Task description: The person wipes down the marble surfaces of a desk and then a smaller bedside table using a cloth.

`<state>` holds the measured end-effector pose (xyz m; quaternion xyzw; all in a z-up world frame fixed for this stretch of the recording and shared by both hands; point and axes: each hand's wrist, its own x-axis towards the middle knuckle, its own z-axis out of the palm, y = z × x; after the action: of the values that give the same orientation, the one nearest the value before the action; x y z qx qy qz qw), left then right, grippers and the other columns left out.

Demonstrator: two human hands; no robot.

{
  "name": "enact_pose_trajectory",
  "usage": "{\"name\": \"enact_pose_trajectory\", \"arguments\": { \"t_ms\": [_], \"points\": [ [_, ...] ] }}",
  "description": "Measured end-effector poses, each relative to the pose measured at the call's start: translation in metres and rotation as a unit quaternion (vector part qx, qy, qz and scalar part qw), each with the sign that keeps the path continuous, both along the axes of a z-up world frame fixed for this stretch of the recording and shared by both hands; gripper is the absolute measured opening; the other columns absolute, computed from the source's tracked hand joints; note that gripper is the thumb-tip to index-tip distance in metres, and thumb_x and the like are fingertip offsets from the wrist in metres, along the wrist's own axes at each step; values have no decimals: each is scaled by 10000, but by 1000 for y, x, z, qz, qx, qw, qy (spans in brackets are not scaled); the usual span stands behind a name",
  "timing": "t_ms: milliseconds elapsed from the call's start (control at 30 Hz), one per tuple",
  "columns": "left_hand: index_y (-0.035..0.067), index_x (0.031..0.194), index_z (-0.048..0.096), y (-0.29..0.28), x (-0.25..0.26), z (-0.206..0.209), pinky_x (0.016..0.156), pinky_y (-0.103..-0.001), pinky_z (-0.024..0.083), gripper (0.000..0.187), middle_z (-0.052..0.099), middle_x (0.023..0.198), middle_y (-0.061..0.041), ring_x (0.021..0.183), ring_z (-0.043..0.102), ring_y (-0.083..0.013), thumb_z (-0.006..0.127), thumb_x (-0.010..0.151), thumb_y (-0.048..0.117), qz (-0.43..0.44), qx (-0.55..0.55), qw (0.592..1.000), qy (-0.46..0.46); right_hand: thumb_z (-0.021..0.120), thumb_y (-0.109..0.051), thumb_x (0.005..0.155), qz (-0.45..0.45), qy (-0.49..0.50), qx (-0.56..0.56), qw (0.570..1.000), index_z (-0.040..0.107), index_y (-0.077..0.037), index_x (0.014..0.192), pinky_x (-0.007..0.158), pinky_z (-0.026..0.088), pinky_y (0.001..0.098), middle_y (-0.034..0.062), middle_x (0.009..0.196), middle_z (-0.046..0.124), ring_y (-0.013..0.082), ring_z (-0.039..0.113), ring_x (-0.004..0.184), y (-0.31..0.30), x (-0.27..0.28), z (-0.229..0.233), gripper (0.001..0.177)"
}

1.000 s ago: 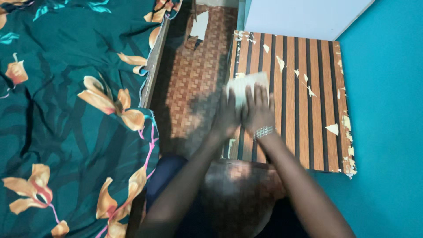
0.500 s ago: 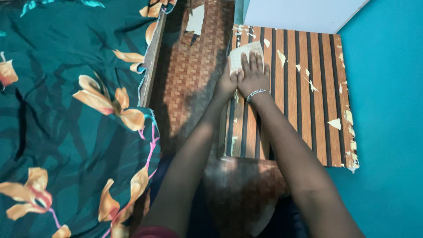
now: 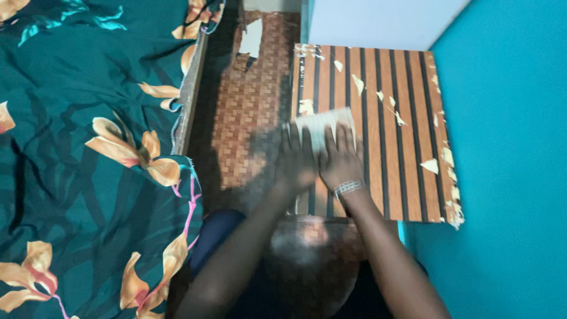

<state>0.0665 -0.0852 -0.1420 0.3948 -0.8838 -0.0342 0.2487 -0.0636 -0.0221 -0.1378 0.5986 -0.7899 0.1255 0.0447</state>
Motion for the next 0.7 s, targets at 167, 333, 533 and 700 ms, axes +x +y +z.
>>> {"name": "enact_pose_trajectory", "arguments": {
  "t_ms": [167, 333, 533, 700],
  "points": [
    [-42, 1530, 387, -53, -37, 0, 1196, -585, 248, 707, 279, 1608, -343, 1471, 254, -540, 502, 1002, 413, 30, 99, 994, 48, 439, -372, 1024, -14, -25, 8, 1000, 345, -139, 1596, 1219, 170, 582, 183, 1658, 283, 348, 246, 1544, -60, -26, 1, 624],
    [0, 1535, 381, 1, -11, 8, 1190, -639, 187, 730, 266, 1618, -292, 1510, 217, -484, 495, 961, 437, -2, 69, 996, -59, 464, -399, 987, -22, -13, 17, 1000, 360, -72, 1574, 1223, 159, 581, 237, 1638, 278, 374, 237, 1539, 4, -6, 9, 680],
    [-23, 1535, 380, 91, 16, 18, 1237, -609, 95, 692, 283, 1624, -312, 1536, 189, -467, 484, 990, 390, -94, 98, 986, -98, 558, -366, 922, -81, -1, 114, 990, 401, -38, 1504, 1256, 142, 580, 245, 1621, 310, 399, 214, 1555, 105, 16, 30, 686],
    [3, 1540, 368, 20, -39, 14, 1229, -608, 61, 709, 253, 1630, -289, 1551, 137, -440, 494, 950, 374, -82, 45, 994, -48, 551, -336, 915, 2, 37, -2, 999, 352, -99, 1587, 1229, 191, 566, 231, 1659, 289, 377, 235, 1547, 35, -42, 9, 740]
  ]
}}
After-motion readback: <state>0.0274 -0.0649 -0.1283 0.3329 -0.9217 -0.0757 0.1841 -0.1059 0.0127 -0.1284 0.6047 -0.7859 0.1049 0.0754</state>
